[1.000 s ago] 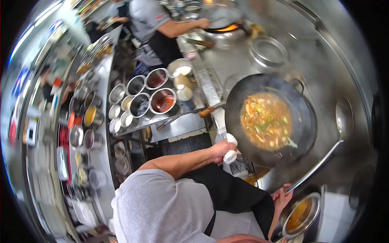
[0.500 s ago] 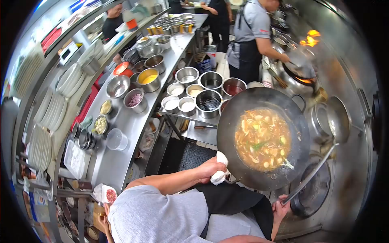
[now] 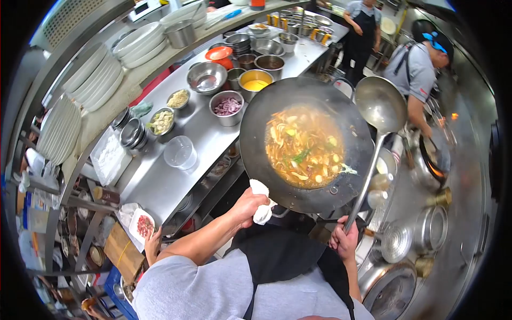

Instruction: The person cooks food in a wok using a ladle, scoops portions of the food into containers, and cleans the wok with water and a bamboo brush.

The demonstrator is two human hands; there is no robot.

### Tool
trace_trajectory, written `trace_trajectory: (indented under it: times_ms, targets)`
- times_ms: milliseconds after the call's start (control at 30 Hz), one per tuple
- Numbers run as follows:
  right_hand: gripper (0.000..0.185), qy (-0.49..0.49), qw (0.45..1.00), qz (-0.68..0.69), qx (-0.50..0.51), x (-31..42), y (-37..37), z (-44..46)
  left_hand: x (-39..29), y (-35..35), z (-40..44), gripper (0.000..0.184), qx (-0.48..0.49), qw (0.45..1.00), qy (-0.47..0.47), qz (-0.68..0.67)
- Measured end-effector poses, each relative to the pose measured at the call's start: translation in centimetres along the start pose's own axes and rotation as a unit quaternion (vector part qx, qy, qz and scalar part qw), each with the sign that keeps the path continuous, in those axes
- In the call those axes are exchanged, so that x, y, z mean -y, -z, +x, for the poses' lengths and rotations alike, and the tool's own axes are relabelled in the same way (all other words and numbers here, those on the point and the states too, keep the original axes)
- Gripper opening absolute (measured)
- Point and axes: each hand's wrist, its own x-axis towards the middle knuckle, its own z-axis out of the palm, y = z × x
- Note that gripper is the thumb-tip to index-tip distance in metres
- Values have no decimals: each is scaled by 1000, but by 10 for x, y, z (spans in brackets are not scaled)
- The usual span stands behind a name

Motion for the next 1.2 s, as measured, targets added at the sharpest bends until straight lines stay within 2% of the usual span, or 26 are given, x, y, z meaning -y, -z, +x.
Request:
trace_trajectory:
  times_ms: [67, 133, 267, 500, 700, 833, 933, 1033, 1133, 1200]
  targets:
    - [22, -56, 997, 19, 50, -2, 6, 30, -4, -2, -1, 26, -39, 997, -35, -59]
    - [23, -80, 993, 5, 87, -3, 11, 60, -7, 0, 1, 25, -55, 991, -53, -107]
    - [25, -121, 981, -14, 150, 8, 26, 119, 5, -8, 11, 24, -151, 973, -83, -154]
    - [23, -113, 945, -65, 301, 48, 43, 229, 20, -57, 10, 24, -233, 926, -144, -259]
    - [24, -143, 904, -80, 394, 66, 20, 291, 34, -101, -7, 24, -312, 878, -186, -311]
    - [24, -160, 855, -79, 486, 66, -18, 310, 51, -128, -30, 29, -383, 828, -205, -356]
    - [26, -164, 814, -75, 552, 60, -47, 314, 65, -144, -51, 22, -422, 794, -232, -371]
    - [29, -178, 765, -72, 614, 57, -81, 298, 81, -157, -73, 25, -465, 746, -265, -396]
    - [41, -177, 733, -109, 647, 63, -104, 264, 97, -165, -88, 27, -486, 716, -291, -407]
    - [48, -174, 718, -106, 665, 62, -113, 251, 110, -170, -95, 20, -526, 678, -308, -412]
